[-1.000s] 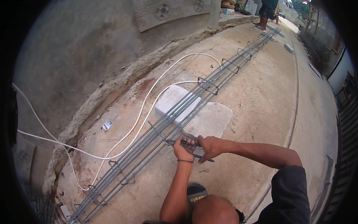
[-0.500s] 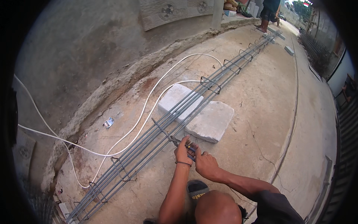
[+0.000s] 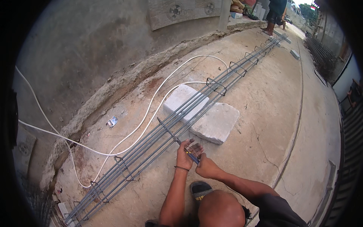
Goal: The person secures rebar segments together by hand and with pliers, wrapping wire around the intersections and twisting it tight.
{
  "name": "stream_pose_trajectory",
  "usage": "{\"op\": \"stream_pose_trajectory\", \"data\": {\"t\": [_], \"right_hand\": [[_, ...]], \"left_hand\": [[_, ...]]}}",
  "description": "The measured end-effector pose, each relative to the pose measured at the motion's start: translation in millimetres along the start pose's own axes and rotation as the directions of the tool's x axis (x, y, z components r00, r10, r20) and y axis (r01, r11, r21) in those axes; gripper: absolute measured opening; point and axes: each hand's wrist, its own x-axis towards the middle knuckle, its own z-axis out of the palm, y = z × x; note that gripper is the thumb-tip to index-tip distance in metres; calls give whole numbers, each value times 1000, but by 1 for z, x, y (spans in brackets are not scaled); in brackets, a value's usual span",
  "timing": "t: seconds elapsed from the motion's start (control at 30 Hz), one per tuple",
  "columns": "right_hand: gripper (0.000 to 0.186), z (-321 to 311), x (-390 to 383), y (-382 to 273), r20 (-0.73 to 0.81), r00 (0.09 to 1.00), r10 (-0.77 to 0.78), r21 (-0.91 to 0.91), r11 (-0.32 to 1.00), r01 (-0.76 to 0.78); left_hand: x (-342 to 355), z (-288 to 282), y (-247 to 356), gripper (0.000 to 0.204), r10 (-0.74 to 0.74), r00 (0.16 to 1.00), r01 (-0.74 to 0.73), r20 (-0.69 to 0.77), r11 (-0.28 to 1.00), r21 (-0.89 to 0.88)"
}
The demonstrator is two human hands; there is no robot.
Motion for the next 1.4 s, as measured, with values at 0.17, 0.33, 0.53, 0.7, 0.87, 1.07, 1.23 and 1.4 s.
{"op": "stream_pose_trajectory", "data": {"t": [0.17, 0.33, 0.53, 0.7, 0.87, 1.07, 1.23, 1.4], "right_hand": [[51, 9, -17, -29, -257, 963, -81, -433, 900, -40], [59, -21, -12, -25, 287, 958, -20, 104, 994, -10], [57, 8, -3, 18, -327, 864, -384, -440, 870, 220], [34, -6, 11, 32, 95, 995, -9, 409, 912, -31], [29, -10, 28, 68, -274, 918, -288, -172, 953, 247], [32, -3, 36, 47, -41, 988, -151, 506, 849, 151], [36, 14, 24, 18, 1, 992, -129, 368, 922, 119], [32, -13, 22, 23, -183, 983, -10, 478, 873, 98]], "left_hand": [[10, 7, -7, 20, 254, 858, -152, -446, 956, 252], [28, -67, 2, 24, 88, 917, -2, 388, 976, -217], [18, -31, -15, 43, 415, 887, -324, -200, 871, 370], [9, -49, -27, 55, 788, 592, -506, -167, 525, 685], [-11, -22, -23, 34, 682, 681, -454, -267, 679, 576], [3, -15, -35, 25, 928, 371, -267, -35, 143, 953], [40, -50, -40, 28, 883, 449, -360, -139, 321, 876], [38, 39, -25, 33, 505, 812, -506, -292, 859, 80]]}}
